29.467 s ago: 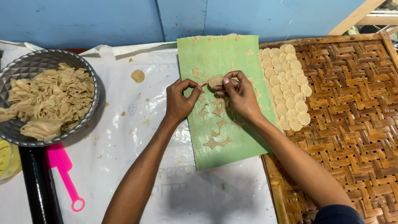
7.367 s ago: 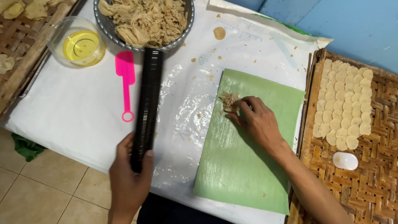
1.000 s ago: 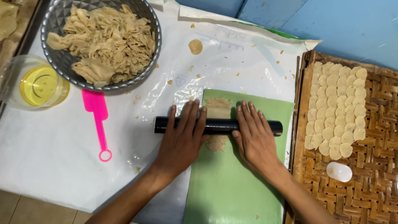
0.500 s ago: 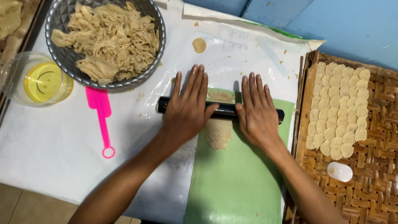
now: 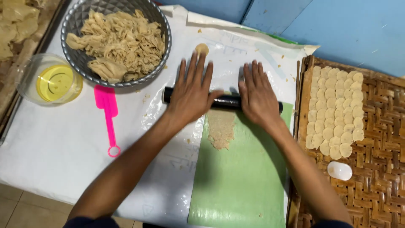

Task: Preparing thin dough circles by peeling them from a template and flattening them with a rolling tool.

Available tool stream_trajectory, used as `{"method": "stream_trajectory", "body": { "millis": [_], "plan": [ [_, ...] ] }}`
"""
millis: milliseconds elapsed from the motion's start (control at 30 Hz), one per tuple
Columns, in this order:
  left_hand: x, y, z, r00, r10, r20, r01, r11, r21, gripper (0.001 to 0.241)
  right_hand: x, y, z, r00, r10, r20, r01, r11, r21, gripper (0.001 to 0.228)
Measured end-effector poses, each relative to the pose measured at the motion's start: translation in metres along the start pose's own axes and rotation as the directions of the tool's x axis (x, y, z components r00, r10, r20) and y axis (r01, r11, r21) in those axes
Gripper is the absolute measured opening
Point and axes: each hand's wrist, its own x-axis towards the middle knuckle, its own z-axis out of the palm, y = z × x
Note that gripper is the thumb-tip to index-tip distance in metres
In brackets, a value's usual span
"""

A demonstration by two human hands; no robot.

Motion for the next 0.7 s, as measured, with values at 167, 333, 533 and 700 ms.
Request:
{"method": "stream_trajectory", "body": {
  "millis": [167,333,533,700],
  "plan": [
    [-0.065,0.031,-0.034,0.997,0.081,-0.016,-0.08,0.996,0.024,0.068,-0.062,-0.012,-0.001,0.989,-0.1,-0.113,0.095,0.994,-0.047,0.061],
    [-0.102,0.066,-0.058,0.999,0.044,0.019,-0.045,0.995,0.084,0.066,-0.117,-0.023,0.01,0.975,-0.177,-0.131,0.156,0.975,-0.158,0.062],
    [-0.086,0.062,-0.036,0.999,-0.005,0.041,-0.001,0.988,0.154,0.07,-0.098,-0.015,0.019,0.959,-0.21,-0.19,0.172,0.965,-0.197,0.066],
    [-0.026,0.033,-0.014,0.999,-0.045,-0.013,0.045,0.999,0.018,0.075,-0.035,0.013,0.014,0.995,-0.103,0.001,0.102,0.985,-0.138,0.067]
  ]
}}
